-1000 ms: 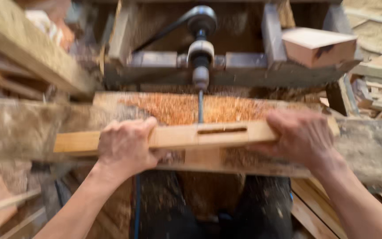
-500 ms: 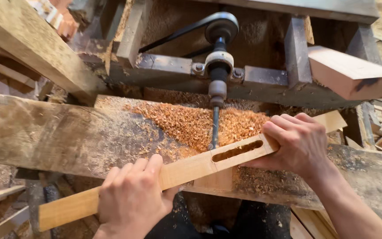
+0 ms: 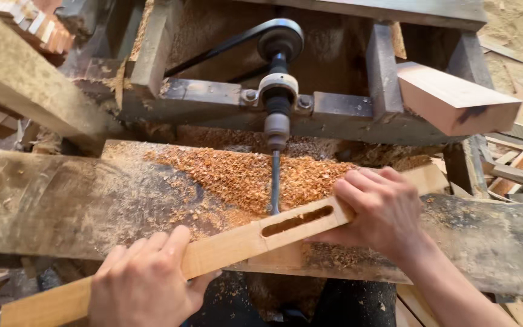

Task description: The person uses a drill press to drill a series of holes along a marked line on a rectangular wooden plank. They repeatedly position the plank under the drill bit, lower the drill to create holes, and reposition the plank to continue drilling along the line.

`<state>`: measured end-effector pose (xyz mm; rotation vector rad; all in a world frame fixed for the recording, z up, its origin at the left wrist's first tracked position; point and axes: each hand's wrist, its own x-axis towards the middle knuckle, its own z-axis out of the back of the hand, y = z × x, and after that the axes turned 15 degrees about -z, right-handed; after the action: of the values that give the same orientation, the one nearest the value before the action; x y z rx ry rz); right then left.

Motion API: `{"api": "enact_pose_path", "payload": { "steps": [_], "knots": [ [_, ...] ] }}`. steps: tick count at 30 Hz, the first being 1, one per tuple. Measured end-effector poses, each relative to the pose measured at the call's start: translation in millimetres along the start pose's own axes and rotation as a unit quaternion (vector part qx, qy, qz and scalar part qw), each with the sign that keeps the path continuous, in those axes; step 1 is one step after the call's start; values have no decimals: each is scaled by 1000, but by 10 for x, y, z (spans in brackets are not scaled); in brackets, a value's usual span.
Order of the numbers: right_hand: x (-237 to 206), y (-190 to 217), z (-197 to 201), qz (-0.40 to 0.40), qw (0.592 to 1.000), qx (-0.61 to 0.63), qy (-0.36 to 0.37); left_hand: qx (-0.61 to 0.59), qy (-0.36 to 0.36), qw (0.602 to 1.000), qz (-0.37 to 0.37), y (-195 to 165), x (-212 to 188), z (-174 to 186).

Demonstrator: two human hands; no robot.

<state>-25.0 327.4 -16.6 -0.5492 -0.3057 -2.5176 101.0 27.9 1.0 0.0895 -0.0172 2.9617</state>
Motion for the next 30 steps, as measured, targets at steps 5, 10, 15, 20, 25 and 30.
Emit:
{"api": "enact_pose_path", "payload": {
  "steps": [5, 10, 15, 20, 25, 30],
  "knots": [
    [-52, 55, -76, -8, 999, -18, 30, 15, 139, 989, 43, 64, -40, 32],
    [-68, 134, -148, -19, 999, -6, 28, 55, 107, 993, 22, 180, -92, -25],
    [-85, 183, -100, -40, 998, -22, 47, 50, 81, 995, 14, 214, -125, -80],
    [-101, 210, -87, -28, 999, 5, 41, 61, 119, 991, 3, 217, -103, -54],
    [-129, 223, -139, -28, 998, 12, 50, 88, 132, 987, 21, 261, -105, -62],
    [-147, 307, -119, -26, 998, -7, 58, 87, 203, 974, 40, 374, -142, -67]
  ]
}}
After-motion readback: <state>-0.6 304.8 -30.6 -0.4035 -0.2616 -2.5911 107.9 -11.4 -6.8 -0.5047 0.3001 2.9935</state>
